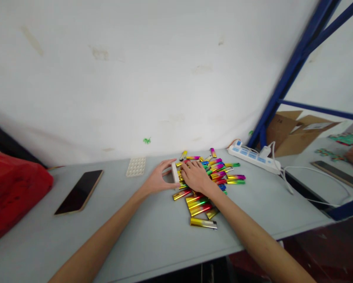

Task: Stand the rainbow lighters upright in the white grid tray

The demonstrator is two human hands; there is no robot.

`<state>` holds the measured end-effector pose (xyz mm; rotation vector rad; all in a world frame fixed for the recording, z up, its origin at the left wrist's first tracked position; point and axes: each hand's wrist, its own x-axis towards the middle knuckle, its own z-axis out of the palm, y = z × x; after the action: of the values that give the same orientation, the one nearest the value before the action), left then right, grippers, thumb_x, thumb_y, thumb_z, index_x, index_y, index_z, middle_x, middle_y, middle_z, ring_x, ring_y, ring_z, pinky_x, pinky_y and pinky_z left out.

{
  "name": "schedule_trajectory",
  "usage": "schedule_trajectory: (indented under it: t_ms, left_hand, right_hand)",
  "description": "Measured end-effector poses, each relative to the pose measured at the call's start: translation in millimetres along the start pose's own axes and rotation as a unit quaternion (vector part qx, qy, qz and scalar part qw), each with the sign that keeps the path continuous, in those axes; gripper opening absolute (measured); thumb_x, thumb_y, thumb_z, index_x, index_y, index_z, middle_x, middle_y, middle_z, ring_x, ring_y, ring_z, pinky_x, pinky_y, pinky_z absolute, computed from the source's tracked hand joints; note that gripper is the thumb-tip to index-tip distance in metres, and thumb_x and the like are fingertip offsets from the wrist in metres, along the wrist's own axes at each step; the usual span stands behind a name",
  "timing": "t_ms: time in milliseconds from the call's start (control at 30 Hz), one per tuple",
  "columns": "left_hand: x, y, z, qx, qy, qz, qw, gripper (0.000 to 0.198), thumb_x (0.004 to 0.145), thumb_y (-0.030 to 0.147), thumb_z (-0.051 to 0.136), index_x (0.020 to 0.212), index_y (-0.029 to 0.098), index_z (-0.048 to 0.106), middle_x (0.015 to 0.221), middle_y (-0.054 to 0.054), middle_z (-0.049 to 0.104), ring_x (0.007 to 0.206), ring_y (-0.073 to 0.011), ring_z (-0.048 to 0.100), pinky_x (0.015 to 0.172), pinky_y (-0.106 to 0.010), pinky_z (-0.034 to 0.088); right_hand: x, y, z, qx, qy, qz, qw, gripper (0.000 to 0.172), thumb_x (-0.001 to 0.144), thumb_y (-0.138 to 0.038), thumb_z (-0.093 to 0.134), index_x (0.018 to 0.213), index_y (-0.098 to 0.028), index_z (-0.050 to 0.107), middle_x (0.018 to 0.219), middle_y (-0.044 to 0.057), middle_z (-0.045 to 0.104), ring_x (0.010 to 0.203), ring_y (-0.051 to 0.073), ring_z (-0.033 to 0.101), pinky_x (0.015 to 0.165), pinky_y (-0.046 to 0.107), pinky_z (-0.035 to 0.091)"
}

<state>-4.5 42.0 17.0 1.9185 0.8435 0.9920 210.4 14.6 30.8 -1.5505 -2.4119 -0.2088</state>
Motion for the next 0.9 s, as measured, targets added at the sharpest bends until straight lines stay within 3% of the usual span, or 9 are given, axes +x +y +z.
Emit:
schedule_trajectory:
  t_ms: [167,267,367,500,667,833,900]
  left_hand:
    - [-5,-2,-4.4,0.011,0.008,0.002,1.0,0.092,0.072,0.038,0.093,0.154,0.03,0.052,0.154,-0.013,0.048,0.143,-0.0372,0.051,0.119,-0.055,0.048]
    - [-5,-2,-1.0,-0.003,0.006,-0.004,1.0,0.096,0.068,0.039,0.095,0.154,0.031,0.052,0.158,-0.012,0.045,0.146,-0.038,0.048,0.12,-0.055,0.047]
    - [-4,-1,-0.7,-0.024,0.004,-0.015,1.0,0.097,0.066,0.04,0.097,0.153,0.031,0.054,0.161,-0.012,0.044,0.148,-0.0387,0.045,0.12,-0.056,0.046]
    - [-7,0,-12.6,-0.015,-0.013,-0.019,1.0,0.089,0.069,0.039,0.094,0.15,0.031,0.057,0.16,-0.012,0.045,0.151,-0.0373,0.042,0.12,-0.055,0.046]
    - [-11,-2,-32.7,-0.003,-0.014,-0.03,0.999,0.087,0.072,0.041,0.092,0.15,0.031,0.056,0.159,-0.012,0.046,0.15,-0.0358,0.044,0.121,-0.055,0.045]
    - [-11,-10,-40.4,-0.001,-0.005,-0.05,0.999,0.09,0.077,0.048,0.087,0.156,0.03,0.047,0.163,-0.013,0.044,0.15,-0.0347,0.045,0.121,-0.055,0.044]
    - [-10,-14,-42.2,0.055,0.019,-0.044,0.997,0.091,0.083,0.054,0.081,0.16,0.029,0.04,0.167,-0.013,0.039,0.153,-0.0346,0.041,0.124,-0.055,0.039]
  right_hand:
    - [0,4,-2,0.005,0.004,0.031,1.0,0.038,0.108,-0.03,0.037,0.134,-0.018,0.062,0.13,0.015,0.069,0.122,0.032,0.059,0.116,0.054,0.032]
    - [0,-8,-2,0.024,0.024,0.002,0.999,0.036,0.109,-0.031,0.038,0.135,-0.021,0.062,0.134,0.013,0.068,0.127,0.03,0.058,0.122,0.055,0.025]
    - [-3,-18,0,0.021,0.012,-0.039,0.999,0.035,0.109,-0.034,0.038,0.128,-0.02,0.065,0.134,0.014,0.066,0.127,0.03,0.057,0.122,0.052,0.028]
    - [-7,-18,4,-0.003,0.01,-0.038,0.999,0.039,0.111,-0.036,0.034,0.126,-0.019,0.065,0.13,0.016,0.067,0.122,0.032,0.058,0.116,0.052,0.035]
    - [-9,-10,5,-0.002,0.015,-0.025,1.0,0.036,0.111,-0.034,0.036,0.127,-0.02,0.065,0.136,0.015,0.065,0.123,0.029,0.059,0.118,0.053,0.033]
    - [-9,-8,4,0.034,0.023,-0.027,0.999,0.035,0.112,-0.037,0.038,0.128,-0.024,0.066,0.144,0.012,0.062,0.133,0.027,0.055,0.121,0.054,0.03]
    - [-9,-7,3,0.045,0.023,-0.031,0.998,0.036,0.112,-0.039,0.038,0.131,-0.024,0.065,0.147,0.012,0.061,0.137,0.027,0.052,0.122,0.054,0.029]
